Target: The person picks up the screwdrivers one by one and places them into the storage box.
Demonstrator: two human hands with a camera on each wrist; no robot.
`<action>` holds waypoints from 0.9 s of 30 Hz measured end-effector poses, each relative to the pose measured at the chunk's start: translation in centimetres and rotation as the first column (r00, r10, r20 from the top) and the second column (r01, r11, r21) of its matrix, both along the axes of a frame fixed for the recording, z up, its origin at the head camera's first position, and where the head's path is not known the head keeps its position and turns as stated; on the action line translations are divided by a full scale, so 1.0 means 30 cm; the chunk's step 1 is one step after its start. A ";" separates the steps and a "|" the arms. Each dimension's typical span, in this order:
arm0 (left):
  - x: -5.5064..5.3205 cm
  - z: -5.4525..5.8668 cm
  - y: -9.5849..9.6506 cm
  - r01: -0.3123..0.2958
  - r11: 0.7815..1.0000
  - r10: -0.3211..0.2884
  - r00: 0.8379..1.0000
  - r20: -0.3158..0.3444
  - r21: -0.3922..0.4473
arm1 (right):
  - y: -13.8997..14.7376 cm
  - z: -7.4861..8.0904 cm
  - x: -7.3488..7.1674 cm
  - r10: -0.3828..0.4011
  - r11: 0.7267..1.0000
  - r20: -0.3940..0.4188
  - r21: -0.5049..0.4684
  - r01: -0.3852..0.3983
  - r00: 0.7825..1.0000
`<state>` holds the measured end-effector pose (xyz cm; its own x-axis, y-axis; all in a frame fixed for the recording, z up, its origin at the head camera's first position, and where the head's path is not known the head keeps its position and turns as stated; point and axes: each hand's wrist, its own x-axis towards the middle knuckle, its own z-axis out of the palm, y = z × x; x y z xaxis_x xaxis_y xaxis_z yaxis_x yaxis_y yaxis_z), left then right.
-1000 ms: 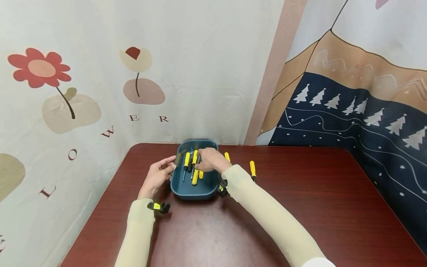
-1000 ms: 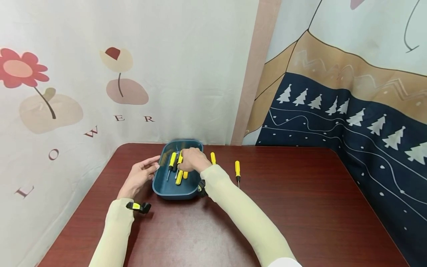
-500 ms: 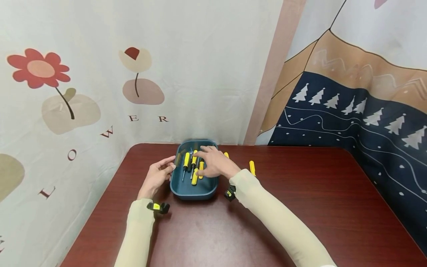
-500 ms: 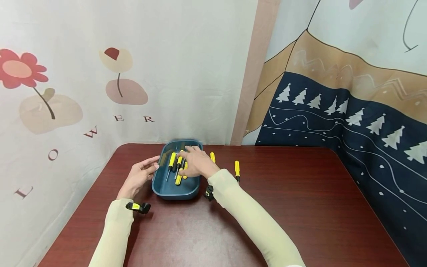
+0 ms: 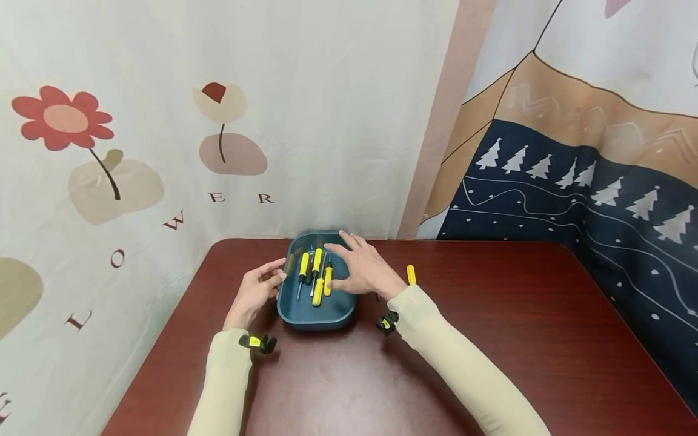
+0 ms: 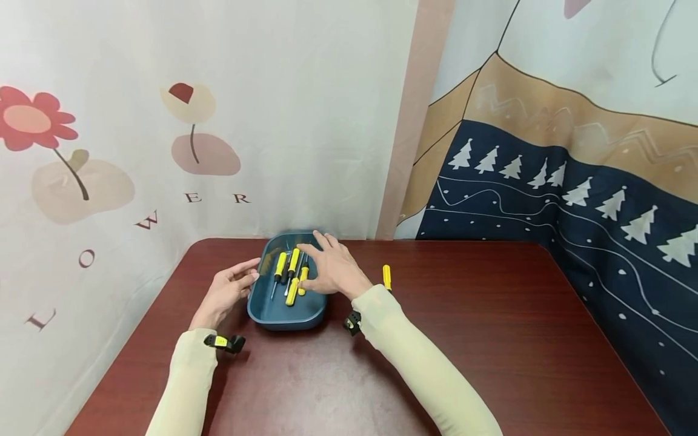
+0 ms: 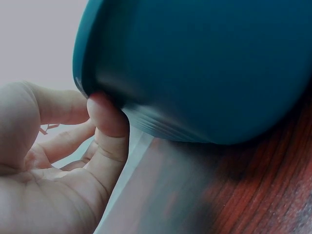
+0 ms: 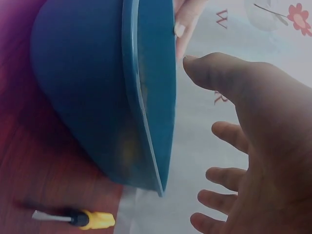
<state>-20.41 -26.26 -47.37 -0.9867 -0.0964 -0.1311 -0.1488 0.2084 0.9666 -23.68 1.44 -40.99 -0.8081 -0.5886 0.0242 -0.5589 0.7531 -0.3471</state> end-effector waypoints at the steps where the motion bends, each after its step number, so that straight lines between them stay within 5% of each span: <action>1: 0.001 -0.001 -0.001 0.001 1.000 -0.001 1.000 0.000 0.003 | 0.006 -0.002 0.000 -0.008 1.000 0.001 -0.002 0.008 1.000; 27: -0.037 -0.018 -0.006 -0.007 1.000 0.008 1.000 -0.010 0.029 | 0.220 -0.029 -0.028 -0.218 0.954 0.119 -0.183 0.238 0.969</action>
<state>-21.52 -26.45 -47.93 -0.9873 -0.1003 -0.1236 -0.1402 0.1796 0.9737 -24.52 8.05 -41.85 -0.9243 -0.3800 0.0348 -0.3367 0.7693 -0.5430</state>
